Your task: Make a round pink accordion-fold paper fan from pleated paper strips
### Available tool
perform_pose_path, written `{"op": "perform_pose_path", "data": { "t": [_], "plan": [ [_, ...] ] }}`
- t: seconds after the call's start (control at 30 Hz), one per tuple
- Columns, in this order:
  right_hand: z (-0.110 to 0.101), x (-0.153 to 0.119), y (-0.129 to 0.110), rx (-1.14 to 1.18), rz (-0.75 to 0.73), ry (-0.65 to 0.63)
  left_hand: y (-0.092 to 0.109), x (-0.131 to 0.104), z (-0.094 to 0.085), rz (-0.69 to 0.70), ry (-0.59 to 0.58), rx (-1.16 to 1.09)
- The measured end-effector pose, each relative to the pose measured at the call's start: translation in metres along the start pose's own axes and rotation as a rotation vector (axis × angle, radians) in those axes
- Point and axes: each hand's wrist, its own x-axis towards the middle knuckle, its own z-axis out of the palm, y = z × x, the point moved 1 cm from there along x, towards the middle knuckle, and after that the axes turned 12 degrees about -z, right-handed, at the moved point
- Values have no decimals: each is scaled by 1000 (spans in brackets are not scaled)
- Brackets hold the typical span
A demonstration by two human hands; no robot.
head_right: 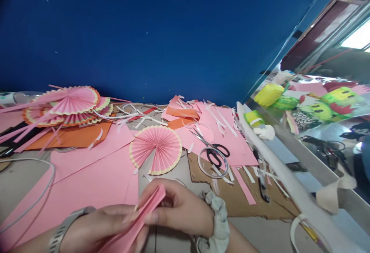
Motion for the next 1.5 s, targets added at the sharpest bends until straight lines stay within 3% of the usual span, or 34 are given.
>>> {"op": "perform_pose_path", "data": {
  "t": [0.1,0.2,0.27,0.43,0.57,0.67,0.8,0.93,1.07,1.3,1.5],
  "plan": [
    [-1,3,2,-48,16,147,-4,5,3,75,45,104],
    [-6,7,5,-139,64,255,-10,9,1,133,331,327],
    [-7,10,8,-157,102,244,-12,10,1,118,426,418],
    [-4,14,12,-149,174,155,-7,13,5,217,344,234],
    [1,14,10,-207,135,122,-6,18,4,173,361,130],
    [-1,13,9,-272,125,237,-13,22,2,147,373,143],
    [-5,11,9,-365,137,405,-18,23,5,142,477,330],
    [-3,11,5,-360,156,336,-11,22,11,144,428,283],
    [2,11,4,-310,148,257,-6,22,9,149,466,239],
    [4,7,9,-374,126,321,-14,25,5,146,469,294],
    [6,8,4,-312,139,270,-6,22,12,140,476,241]
  ]
}}
